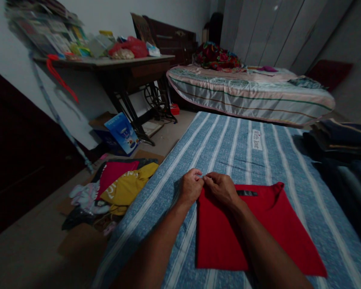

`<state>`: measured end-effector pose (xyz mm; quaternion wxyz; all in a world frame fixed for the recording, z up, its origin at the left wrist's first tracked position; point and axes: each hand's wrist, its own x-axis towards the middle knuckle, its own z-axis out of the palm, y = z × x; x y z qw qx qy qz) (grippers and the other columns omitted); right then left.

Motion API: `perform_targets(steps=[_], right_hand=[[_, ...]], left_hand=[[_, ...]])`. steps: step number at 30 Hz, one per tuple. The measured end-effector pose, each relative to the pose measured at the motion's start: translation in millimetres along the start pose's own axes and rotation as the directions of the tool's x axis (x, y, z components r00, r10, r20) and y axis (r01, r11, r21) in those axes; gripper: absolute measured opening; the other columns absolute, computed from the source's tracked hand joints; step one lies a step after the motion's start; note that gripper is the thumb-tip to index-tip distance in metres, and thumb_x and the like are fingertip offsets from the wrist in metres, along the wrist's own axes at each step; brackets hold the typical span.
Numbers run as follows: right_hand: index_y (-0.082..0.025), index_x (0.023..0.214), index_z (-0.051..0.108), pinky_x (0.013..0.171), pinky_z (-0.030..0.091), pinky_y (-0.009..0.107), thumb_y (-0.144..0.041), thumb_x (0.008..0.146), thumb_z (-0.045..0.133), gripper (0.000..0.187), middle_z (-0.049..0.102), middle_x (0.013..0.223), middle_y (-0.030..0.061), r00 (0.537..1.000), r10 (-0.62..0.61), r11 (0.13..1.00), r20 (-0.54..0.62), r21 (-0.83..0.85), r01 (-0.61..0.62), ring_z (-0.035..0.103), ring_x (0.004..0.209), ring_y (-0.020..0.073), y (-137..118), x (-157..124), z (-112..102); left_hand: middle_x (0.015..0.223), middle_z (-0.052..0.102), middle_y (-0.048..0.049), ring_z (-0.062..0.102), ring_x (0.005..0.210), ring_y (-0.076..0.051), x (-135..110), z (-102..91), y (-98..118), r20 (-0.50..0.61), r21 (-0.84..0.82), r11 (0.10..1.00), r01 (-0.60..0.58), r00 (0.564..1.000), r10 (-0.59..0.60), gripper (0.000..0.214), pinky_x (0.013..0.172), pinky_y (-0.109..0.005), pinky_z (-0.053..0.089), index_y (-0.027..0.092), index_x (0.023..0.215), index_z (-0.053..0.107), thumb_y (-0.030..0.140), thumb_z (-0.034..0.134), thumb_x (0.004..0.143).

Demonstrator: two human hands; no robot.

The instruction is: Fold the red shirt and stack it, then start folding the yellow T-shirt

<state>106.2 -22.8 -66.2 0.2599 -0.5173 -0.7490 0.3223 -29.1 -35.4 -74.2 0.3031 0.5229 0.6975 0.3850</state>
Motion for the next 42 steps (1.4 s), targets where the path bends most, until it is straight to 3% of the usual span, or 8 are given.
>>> perform_targets(steps=[20, 28, 42], right_hand=[[-0.022, 0.098, 0.071, 0.067, 0.043, 0.026, -0.037, 0.086, 0.047, 0.030, 0.072, 0.084, 0.0035, 1.000, -0.005, 0.999, -0.024, -0.050, 0.004, 0.064, 0.077, 0.0181, 8.4, -0.7, 1.1], [-0.022, 0.098, 0.071, 0.069, 0.043, 0.025, -0.033, 0.086, 0.048, 0.028, 0.073, 0.088, 0.0035, 1.000, 0.000, 0.994, -0.018, -0.106, -0.002, 0.064, 0.081, 0.0175, 5.4, 0.7, -1.1], [-0.019, 0.101, 0.070, 0.067, 0.041, 0.026, -0.029, 0.086, 0.050, 0.027, 0.072, 0.090, 0.0089, 0.999, -0.001, 0.970, 0.036, -0.241, 0.009, 0.065, 0.082, 0.0205, -13.3, 2.1, -11.6]], left_hand=[[0.073, 0.066, 0.0036, 0.063, 0.072, -0.013, -5.4, 3.5, -1.9, -0.007, 0.214, 0.971, -0.107, 0.994, 0.111, 0.008, 0.067, -0.021, 0.046, 0.024, 0.085, 0.063, 0.020, 0.060, 0.077], [0.097, 0.069, -0.0036, 0.063, 0.093, -0.018, -16.5, 2.0, 4.5, -0.004, 0.429, 0.883, -0.189, 0.977, 0.211, 0.017, 0.083, -0.026, 0.045, 0.024, 0.099, 0.063, 0.022, 0.057, 0.083], [0.100, 0.069, -0.0036, 0.063, 0.095, -0.017, -7.7, 2.6, 0.8, 0.000, 0.455, 0.864, -0.218, 0.969, 0.245, 0.018, 0.085, -0.025, 0.045, 0.023, 0.098, 0.062, 0.017, 0.057, 0.082]])
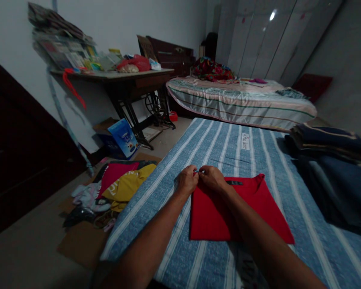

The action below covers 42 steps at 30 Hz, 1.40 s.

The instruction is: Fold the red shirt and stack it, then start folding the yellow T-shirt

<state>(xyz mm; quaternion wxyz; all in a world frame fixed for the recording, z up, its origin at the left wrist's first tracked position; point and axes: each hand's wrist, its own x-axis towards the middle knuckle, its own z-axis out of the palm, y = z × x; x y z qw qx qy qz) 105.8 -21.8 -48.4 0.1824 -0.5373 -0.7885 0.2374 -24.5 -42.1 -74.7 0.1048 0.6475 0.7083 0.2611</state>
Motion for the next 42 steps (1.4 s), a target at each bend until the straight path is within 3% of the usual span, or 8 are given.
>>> perform_targets(steps=[6, 11, 16, 21, 25, 35, 38, 42], right_hand=[[-0.020, 0.109, 0.066, 0.065, 0.040, 0.027, -0.033, 0.089, 0.047, 0.031, 0.072, 0.087, 0.0094, 0.996, -0.084, 0.996, -0.023, -0.024, 0.083, 0.066, 0.079, 0.0220, -5.6, -32.9, -20.1], [-0.020, 0.107, 0.066, 0.064, 0.041, 0.024, -0.028, 0.087, 0.046, 0.029, 0.072, 0.086, 0.0075, 0.989, -0.118, 0.992, -0.094, -0.044, 0.114, 0.066, 0.075, 0.0192, 5.3, -73.8, -33.3], [-0.019, 0.097, 0.067, 0.069, 0.047, 0.027, -0.029, 0.089, 0.041, 0.028, 0.071, 0.091, 0.0084, 0.945, -0.181, 0.977, -0.271, 0.062, 0.205, 0.067, 0.080, 0.0198, 28.5, -111.5, -33.7], [-0.020, 0.094, 0.064, 0.068, 0.050, 0.029, -0.028, 0.090, 0.042, 0.024, 0.069, 0.083, 0.0073, 0.885, -0.219, 0.967, -0.411, 0.032, 0.254, 0.065, 0.075, 0.0192, 46.9, -140.8, -34.6], [-0.023, 0.093, 0.064, 0.071, 0.051, 0.031, -0.026, 0.091, 0.043, 0.021, 0.070, 0.087, 0.0078, 0.837, -0.226, 0.972, -0.498, -0.058, 0.229, 0.066, 0.077, 0.0199, 60.1, -153.1, -40.6], [-0.020, 0.090, 0.060, 0.071, 0.047, 0.030, -0.027, 0.090, 0.040, 0.022, 0.066, 0.088, 0.0075, 0.785, -0.055, 0.997, -0.617, -0.076, 0.010, 0.062, 0.079, 0.0188, 111.4, -139.2, -67.6], [-0.019, 0.091, 0.060, 0.072, 0.045, 0.030, -0.028, 0.091, 0.038, 0.024, 0.065, 0.091, 0.0087, 0.751, 0.023, 0.993, -0.660, -0.074, -0.095, 0.060, 0.082, 0.0196, 121.3, -129.0, -66.7], [-0.018, 0.092, 0.059, 0.074, 0.043, 0.031, -0.030, 0.091, 0.039, 0.023, 0.064, 0.089, 0.0089, 0.723, 0.086, 0.979, -0.685, -0.076, -0.188, 0.057, 0.083, 0.0207, 127.6, -118.4, -54.2]], left_hand=[[0.098, 0.067, -0.0067, 0.063, 0.092, -0.020, 0.0, -7.5, 3.7, -0.024, 0.047, 0.999, -0.020, 0.999, 0.021, 0.015, 0.081, -0.027, 0.045, 0.020, 0.098, 0.062, 0.025, 0.058, 0.084], [0.106, 0.063, -0.0085, 0.058, 0.105, -0.021, -9.1, -29.3, 27.3, -0.065, 0.164, 0.982, -0.089, 0.993, 0.101, 0.021, 0.092, -0.030, 0.043, 0.019, 0.100, 0.062, 0.033, 0.052, 0.089], [0.143, 0.042, -0.0191, 0.035, 0.134, -0.030, -32.1, -29.1, 48.5, 0.096, 0.256, 0.925, -0.280, 0.960, 0.264, 0.046, 0.109, -0.041, 0.029, 0.010, 0.125, 0.052, 0.039, 0.050, 0.090], [0.151, 0.028, -0.0198, 0.018, 0.142, -0.031, -43.4, -10.7, 44.0, 0.283, 0.293, 0.911, -0.289, 0.937, 0.206, 0.069, 0.114, -0.046, 0.017, 0.008, 0.139, 0.038, 0.055, 0.041, 0.089], [0.154, 0.023, -0.0167, 0.015, 0.143, -0.029, -42.5, -4.5, 36.4, 0.299, 0.317, 0.906, -0.281, 0.936, 0.186, 0.068, 0.114, -0.047, 0.016, 0.010, 0.142, 0.036, 0.056, 0.037, 0.090], [0.143, 0.043, -0.0184, 0.034, 0.136, -0.031, -28.1, -18.4, 48.6, 0.185, 0.347, 0.880, -0.323, 0.944, 0.274, 0.049, 0.110, -0.053, 0.023, 0.012, 0.128, 0.053, 0.043, 0.040, 0.091], [0.126, 0.060, -0.0161, 0.052, 0.120, -0.028, -17.3, -17.6, 69.3, 0.135, 0.275, 0.873, -0.403, 0.915, 0.380, 0.034, 0.104, -0.045, 0.034, 0.015, 0.113, 0.062, 0.032, 0.043, 0.090], [0.101, 0.070, -0.0105, 0.061, 0.099, -0.023, 1.2, 4.8, 115.3, 0.183, 0.089, 0.864, -0.496, 0.861, 0.475, 0.022, 0.091, -0.033, 0.044, 0.017, 0.095, 0.068, 0.026, 0.050, 0.086]])
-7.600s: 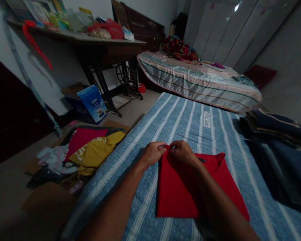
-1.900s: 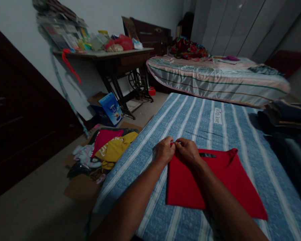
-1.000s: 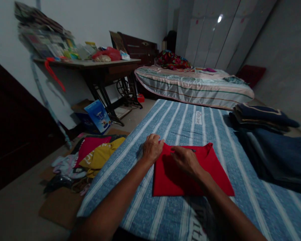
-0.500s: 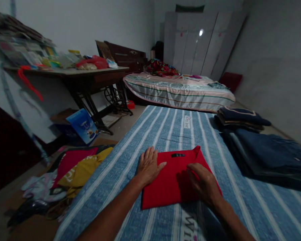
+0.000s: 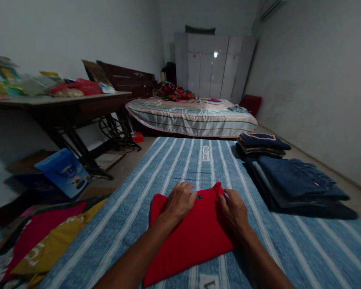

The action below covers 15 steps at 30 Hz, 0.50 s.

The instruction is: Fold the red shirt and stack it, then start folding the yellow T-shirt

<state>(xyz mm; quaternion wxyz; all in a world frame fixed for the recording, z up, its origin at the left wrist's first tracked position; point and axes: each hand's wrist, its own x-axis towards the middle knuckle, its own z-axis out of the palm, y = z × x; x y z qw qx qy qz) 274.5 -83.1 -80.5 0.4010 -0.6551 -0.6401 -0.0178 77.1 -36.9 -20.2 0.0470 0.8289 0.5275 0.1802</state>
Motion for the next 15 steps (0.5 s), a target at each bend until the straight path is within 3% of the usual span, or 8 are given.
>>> perform_targets(steps=[2, 7, 11, 15], right_hand=[[-0.019, 0.090, 0.058, 0.073, 0.042, 0.030, -0.029, 0.090, 0.041, 0.019, 0.063, 0.086, 0.0075, 0.999, -0.004, 0.999, 0.035, -0.036, 0.005, 0.056, 0.081, 0.0202, 1.3, -2.4, 7.3], [-0.019, 0.083, 0.055, 0.069, 0.039, 0.029, -0.022, 0.088, 0.044, 0.012, 0.059, 0.082, 0.0058, 0.997, -0.051, 0.997, 0.060, -0.060, 0.054, 0.053, 0.076, 0.0192, 5.2, -6.2, 17.4], [-0.020, 0.082, 0.054, 0.068, 0.037, 0.029, -0.021, 0.088, 0.045, 0.011, 0.059, 0.080, 0.0051, 0.998, -0.035, 0.997, 0.054, -0.072, 0.039, 0.053, 0.075, 0.0195, 3.8, -5.1, 18.9], [-0.020, 0.085, 0.055, 0.066, 0.036, 0.030, -0.020, 0.086, 0.046, 0.009, 0.059, 0.081, 0.0051, 0.997, -0.010, 0.997, 0.074, -0.079, 0.016, 0.053, 0.074, 0.0202, 0.9, -3.5, 18.9]], left_hand=[[0.100, 0.070, -0.0096, 0.062, 0.098, -0.022, 24.3, 10.8, 20.4, 0.015, -0.074, 0.997, 0.011, 1.000, -0.010, 0.020, 0.090, -0.031, 0.044, 0.018, 0.094, 0.069, 0.025, 0.053, 0.084], [0.091, 0.072, -0.0080, 0.064, 0.089, -0.021, 73.3, 38.2, 56.2, 0.192, -0.204, 0.968, 0.146, 0.976, -0.107, 0.020, 0.079, -0.027, 0.045, 0.017, 0.092, 0.072, 0.022, 0.058, 0.077], [0.093, 0.073, -0.0075, 0.064, 0.088, -0.019, 89.9, 52.6, 58.1, 0.218, -0.245, 0.954, 0.173, 0.969, -0.120, 0.030, 0.078, -0.025, 0.044, 0.016, 0.097, 0.072, 0.013, 0.056, 0.073], [0.078, 0.072, -0.0039, 0.063, 0.075, -0.017, 93.9, 58.9, 53.2, 0.251, -0.299, 0.939, 0.171, 0.963, -0.096, 0.030, 0.067, -0.023, 0.044, 0.015, 0.089, 0.075, 0.009, 0.056, 0.067]])
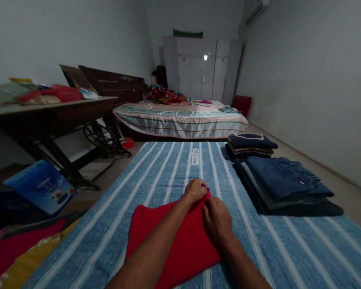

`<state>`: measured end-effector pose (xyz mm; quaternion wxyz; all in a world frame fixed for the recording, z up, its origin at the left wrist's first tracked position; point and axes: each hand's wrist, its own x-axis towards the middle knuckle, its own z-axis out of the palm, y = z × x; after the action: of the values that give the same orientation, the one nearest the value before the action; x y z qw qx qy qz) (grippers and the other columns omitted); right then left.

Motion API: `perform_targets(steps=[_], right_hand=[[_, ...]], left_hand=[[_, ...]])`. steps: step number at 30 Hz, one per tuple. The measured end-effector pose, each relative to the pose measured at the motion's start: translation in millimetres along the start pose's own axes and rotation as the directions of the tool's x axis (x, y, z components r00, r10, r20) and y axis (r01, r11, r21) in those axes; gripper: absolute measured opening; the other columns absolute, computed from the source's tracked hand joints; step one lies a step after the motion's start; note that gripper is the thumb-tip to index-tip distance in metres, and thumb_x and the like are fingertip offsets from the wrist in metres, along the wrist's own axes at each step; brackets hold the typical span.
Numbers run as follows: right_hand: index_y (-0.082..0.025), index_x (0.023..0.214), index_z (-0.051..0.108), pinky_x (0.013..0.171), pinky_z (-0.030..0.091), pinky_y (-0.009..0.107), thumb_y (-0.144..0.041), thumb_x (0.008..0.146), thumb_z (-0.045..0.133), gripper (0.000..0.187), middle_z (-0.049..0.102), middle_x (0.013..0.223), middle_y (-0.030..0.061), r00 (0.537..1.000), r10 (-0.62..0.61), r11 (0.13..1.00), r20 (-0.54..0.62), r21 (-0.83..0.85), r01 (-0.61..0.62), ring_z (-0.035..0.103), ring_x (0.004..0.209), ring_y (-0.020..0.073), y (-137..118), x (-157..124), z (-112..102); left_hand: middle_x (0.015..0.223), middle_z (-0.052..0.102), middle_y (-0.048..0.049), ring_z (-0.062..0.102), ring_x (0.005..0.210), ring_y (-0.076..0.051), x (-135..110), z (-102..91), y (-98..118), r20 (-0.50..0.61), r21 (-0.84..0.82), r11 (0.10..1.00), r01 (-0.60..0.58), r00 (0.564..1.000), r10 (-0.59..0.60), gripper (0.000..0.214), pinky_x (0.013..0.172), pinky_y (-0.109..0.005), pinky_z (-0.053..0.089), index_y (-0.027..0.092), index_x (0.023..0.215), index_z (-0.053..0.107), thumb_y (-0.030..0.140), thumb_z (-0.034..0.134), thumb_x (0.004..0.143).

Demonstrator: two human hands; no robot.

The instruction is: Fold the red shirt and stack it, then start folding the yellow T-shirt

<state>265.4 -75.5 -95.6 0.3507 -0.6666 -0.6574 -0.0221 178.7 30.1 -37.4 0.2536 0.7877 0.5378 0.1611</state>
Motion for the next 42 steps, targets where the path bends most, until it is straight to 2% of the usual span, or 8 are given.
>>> perform_targets(steps=[4, 6, 10, 14, 19, 23, 35, 42], right_hand=[[-0.020, 0.085, 0.056, 0.067, 0.036, 0.029, -0.020, 0.087, 0.045, 0.011, 0.060, 0.079, 0.0045, 1.000, 0.017, 0.999, -0.020, 0.041, -0.017, 0.054, 0.074, 0.0197, 0.6, 0.8, 0.6], [-0.020, 0.083, 0.056, 0.067, 0.037, 0.029, -0.020, 0.087, 0.045, 0.012, 0.060, 0.078, 0.0045, 1.000, 0.027, 0.998, -0.017, 0.066, -0.025, 0.054, 0.074, 0.0196, 1.1, 1.1, 0.5], [-0.019, 0.086, 0.058, 0.069, 0.040, 0.029, -0.020, 0.086, 0.044, 0.014, 0.063, 0.080, 0.0057, 0.997, 0.082, 0.986, 0.010, 0.146, -0.083, 0.057, 0.076, 0.0200, 0.6, 2.4, -2.4], [-0.018, 0.104, 0.061, 0.075, 0.044, 0.030, -0.025, 0.086, 0.045, 0.025, 0.066, 0.094, 0.0078, 0.980, 0.190, 0.939, 0.060, 0.280, -0.199, 0.061, 0.085, 0.0208, 3.2, 7.6, -7.5], [-0.014, 0.115, 0.060, 0.083, 0.046, 0.035, -0.031, 0.083, 0.050, 0.038, 0.067, 0.108, 0.0126, 0.958, 0.266, 0.892, 0.111, 0.347, -0.288, 0.062, 0.098, 0.0256, 10.9, 24.7, -7.1], [-0.015, 0.116, 0.060, 0.084, 0.048, 0.036, -0.033, 0.079, 0.054, 0.041, 0.069, 0.103, 0.0103, 0.947, 0.288, 0.832, 0.142, 0.452, -0.321, 0.064, 0.095, 0.0249, 13.5, 38.1, -1.0], [-0.020, 0.117, 0.059, 0.088, 0.049, 0.033, -0.029, 0.077, 0.058, 0.041, 0.068, 0.108, 0.0051, 0.957, 0.259, 0.734, 0.131, 0.617, -0.283, 0.064, 0.099, 0.0206, 17.0, 39.9, 7.2], [-0.020, 0.114, 0.061, 0.089, 0.049, 0.034, -0.024, 0.076, 0.055, 0.039, 0.069, 0.107, 0.0050, 0.965, 0.245, 0.745, 0.091, 0.620, -0.247, 0.064, 0.098, 0.0203, 15.3, 38.5, 9.1]], left_hand=[[0.067, 0.068, -0.0009, 0.059, 0.064, -0.014, 0.1, 5.0, -4.7, 0.009, -0.079, 0.997, -0.018, 1.000, 0.019, 0.027, 0.058, -0.021, 0.041, 0.013, 0.083, 0.075, 0.009, 0.055, 0.065], [0.064, 0.065, 0.0001, 0.056, 0.059, -0.012, -1.1, 8.5, -8.6, -0.004, -0.202, 0.979, -0.024, 1.000, 0.023, 0.027, 0.054, -0.021, 0.039, 0.011, 0.082, 0.074, 0.009, 0.055, 0.063], [0.057, 0.056, 0.0046, 0.046, 0.049, -0.009, -4.7, 13.6, -18.8, 0.015, -0.539, 0.842, 0.002, 1.000, 0.007, 0.033, 0.048, -0.020, 0.034, 0.010, 0.091, 0.071, 0.012, 0.057, 0.060], [0.055, 0.052, 0.0070, 0.042, 0.047, -0.007, -7.9, 14.8, -25.4, 0.027, -0.675, 0.737, 0.007, 1.000, 0.015, 0.035, 0.046, -0.019, 0.030, 0.011, 0.093, 0.069, 0.017, 0.061, 0.060], [0.058, 0.058, 0.0045, 0.047, 0.049, -0.009, -10.2, 15.5, -26.6, 0.004, -0.723, 0.691, -0.022, 0.999, 0.037, 0.035, 0.049, -0.019, 0.034, 0.011, 0.095, 0.067, 0.022, 0.062, 0.061], [0.061, 0.062, 0.0031, 0.052, 0.052, -0.010, -11.5, 15.2, -25.6, -0.012, -0.729, 0.684, -0.028, 1.000, 0.029, 0.034, 0.052, -0.020, 0.038, 0.012, 0.095, 0.067, 0.019, 0.061, 0.062], [0.071, 0.067, 0.0017, 0.061, 0.063, -0.012, -13.5, 11.7, -22.2, -0.062, -0.722, 0.688, -0.073, 0.997, 0.040, 0.036, 0.059, -0.021, 0.045, 0.014, 0.099, 0.065, 0.017, 0.060, 0.064], [0.067, 0.064, 0.0024, 0.061, 0.062, -0.013, -13.3, 12.7, -22.0, -0.116, -0.670, 0.738, -0.085, 0.993, 0.009, 0.036, 0.060, -0.022, 0.047, 0.013, 0.102, 0.064, 0.018, 0.059, 0.067]])
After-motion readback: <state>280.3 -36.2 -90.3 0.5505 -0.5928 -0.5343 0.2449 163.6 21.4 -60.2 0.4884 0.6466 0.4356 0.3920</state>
